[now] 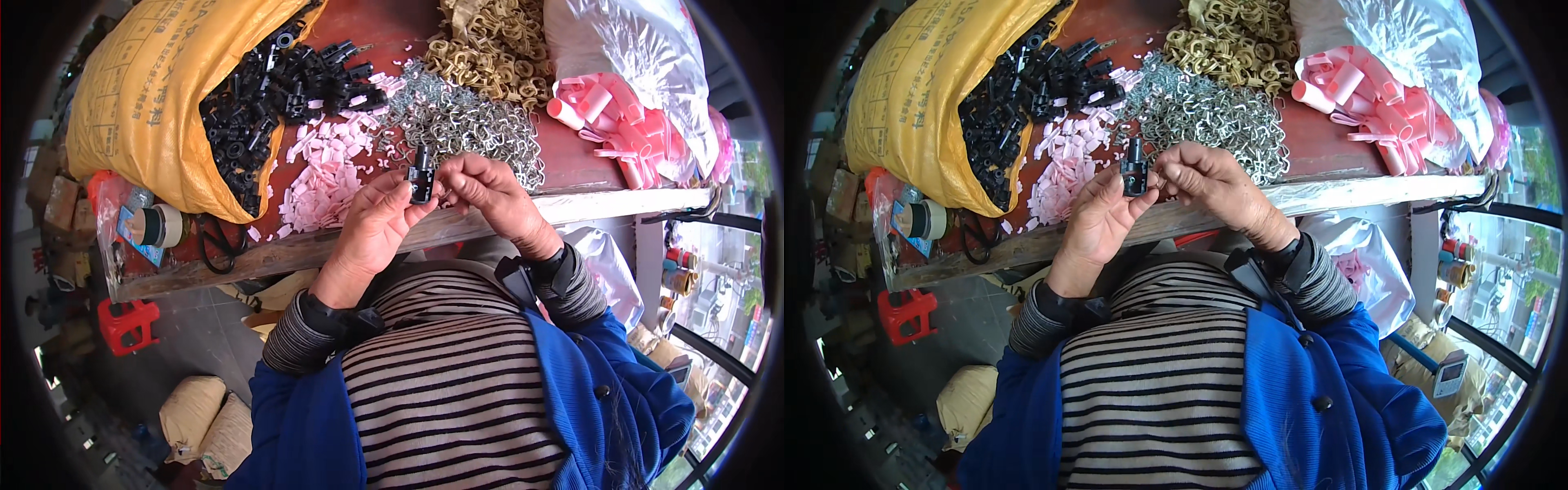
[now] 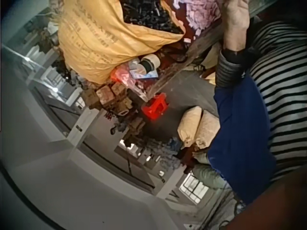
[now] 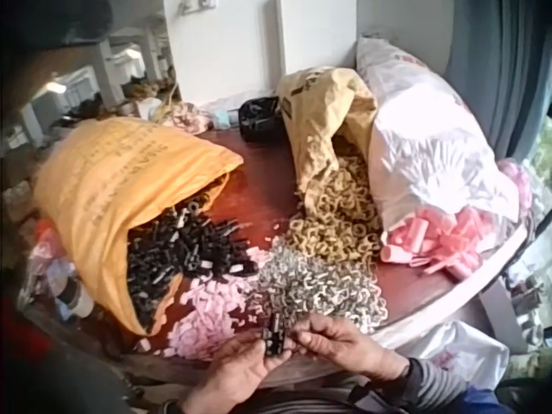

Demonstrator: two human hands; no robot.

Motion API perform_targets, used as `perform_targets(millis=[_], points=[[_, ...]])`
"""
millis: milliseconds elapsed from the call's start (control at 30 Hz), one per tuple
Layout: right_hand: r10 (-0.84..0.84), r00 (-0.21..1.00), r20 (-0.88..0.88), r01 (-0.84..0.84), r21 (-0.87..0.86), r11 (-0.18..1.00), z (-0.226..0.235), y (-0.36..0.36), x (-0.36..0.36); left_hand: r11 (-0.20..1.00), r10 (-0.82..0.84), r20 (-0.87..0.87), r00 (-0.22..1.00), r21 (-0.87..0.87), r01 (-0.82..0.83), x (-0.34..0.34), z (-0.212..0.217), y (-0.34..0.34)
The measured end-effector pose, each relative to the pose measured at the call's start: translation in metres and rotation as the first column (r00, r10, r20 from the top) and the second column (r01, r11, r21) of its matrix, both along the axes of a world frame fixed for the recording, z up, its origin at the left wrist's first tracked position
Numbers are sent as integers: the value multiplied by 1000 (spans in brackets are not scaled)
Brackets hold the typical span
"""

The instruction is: Assembling small mechanical components by fitting metal clips and springs onto plastic parts.

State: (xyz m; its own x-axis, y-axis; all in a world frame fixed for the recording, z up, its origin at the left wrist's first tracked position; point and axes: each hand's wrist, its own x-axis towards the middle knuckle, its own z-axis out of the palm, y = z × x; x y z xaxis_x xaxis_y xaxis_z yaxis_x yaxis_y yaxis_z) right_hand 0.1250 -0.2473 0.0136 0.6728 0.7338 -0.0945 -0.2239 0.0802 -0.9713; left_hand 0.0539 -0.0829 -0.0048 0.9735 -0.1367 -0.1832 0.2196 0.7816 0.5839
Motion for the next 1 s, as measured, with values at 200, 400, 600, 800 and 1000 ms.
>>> perform_targets(millis=[200,400,600,800,1000], points=[[-81,976,202,83,-4,997,-11,-5,-4,1000,-2,-51,999,-29,1,2,-4,-5],[-130,945,300,149,-41,988,3,-2,-11,999,-45,-122,992,13,47,-2,3,0],[-38,832,553,156,-168,973,11,9,-18,1000,-29,-153,988,5,30,-12,1,5],[4,631,776,213,-178,961,14,17,-24,992,5,-150,989,123,14,-20,6,8],[68,571,818,194,-215,957,19,20,-27,956,-5,-120,993,292,40,-23,9,11]])
